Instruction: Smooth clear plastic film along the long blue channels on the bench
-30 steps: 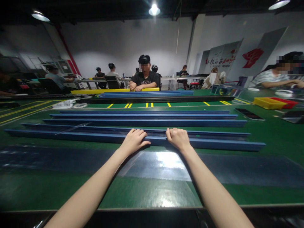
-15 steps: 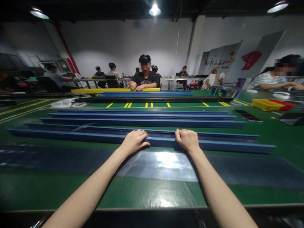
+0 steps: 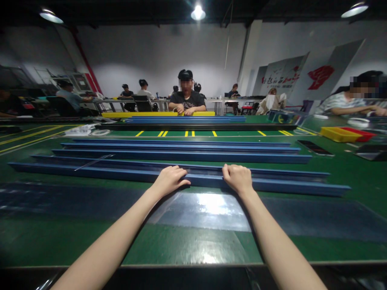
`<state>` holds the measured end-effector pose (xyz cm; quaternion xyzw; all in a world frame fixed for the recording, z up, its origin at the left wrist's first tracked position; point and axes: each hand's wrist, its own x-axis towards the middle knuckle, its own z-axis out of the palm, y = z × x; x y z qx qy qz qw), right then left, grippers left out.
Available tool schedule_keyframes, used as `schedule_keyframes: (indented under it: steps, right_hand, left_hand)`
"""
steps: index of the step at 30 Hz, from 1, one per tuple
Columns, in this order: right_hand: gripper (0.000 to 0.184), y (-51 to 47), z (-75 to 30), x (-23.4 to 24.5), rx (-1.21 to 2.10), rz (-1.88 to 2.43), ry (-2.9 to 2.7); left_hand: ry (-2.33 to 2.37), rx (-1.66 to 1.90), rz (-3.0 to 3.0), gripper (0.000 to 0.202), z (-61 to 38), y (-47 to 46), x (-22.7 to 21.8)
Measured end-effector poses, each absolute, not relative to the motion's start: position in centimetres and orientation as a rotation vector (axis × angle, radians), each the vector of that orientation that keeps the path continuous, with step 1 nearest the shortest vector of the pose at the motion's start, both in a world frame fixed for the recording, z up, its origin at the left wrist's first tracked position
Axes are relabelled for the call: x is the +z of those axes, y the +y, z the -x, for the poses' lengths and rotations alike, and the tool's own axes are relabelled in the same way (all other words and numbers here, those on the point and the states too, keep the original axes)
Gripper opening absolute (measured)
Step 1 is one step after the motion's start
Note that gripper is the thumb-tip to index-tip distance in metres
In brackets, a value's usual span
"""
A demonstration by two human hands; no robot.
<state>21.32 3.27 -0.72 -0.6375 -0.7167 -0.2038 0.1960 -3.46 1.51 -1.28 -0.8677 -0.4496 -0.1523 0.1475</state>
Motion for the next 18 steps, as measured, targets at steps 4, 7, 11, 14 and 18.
schedule_keyframes:
  steps: [4,7,11,14,18]
  right_hand:
    - [0.049,3.28,-21.32,-0.74,-0.570,1.789,-2.011]
    - [0.050,3.29,-21.35,-0.73,-0.565,1.793,-2.021]
    - [0.051,3.30,-21.37,-0.68,-0.551,1.800,-2.032]
    - [0.051,3.32,-21.37,-0.67,-0.545,1.799,-2.038]
    - [0.051,3.32,-21.37,-0.69,-0.547,1.785,-2.028]
  left_hand:
    - [-1.301,-0.423,2.479,0.035,3.41,1.54,-1.21]
    - [-1.299,-0.411,2.475,0.035,3.34,1.54,-1.16]
    - [-1.310,-0.405,2.481,0.036,3.32,1.52,-1.11]
    - [-1.313,-0.409,2.497,0.036,3.34,1.53,-1.08]
    - [-1.323,-0.406,2.500,0.037,3.34,1.56,-0.99]
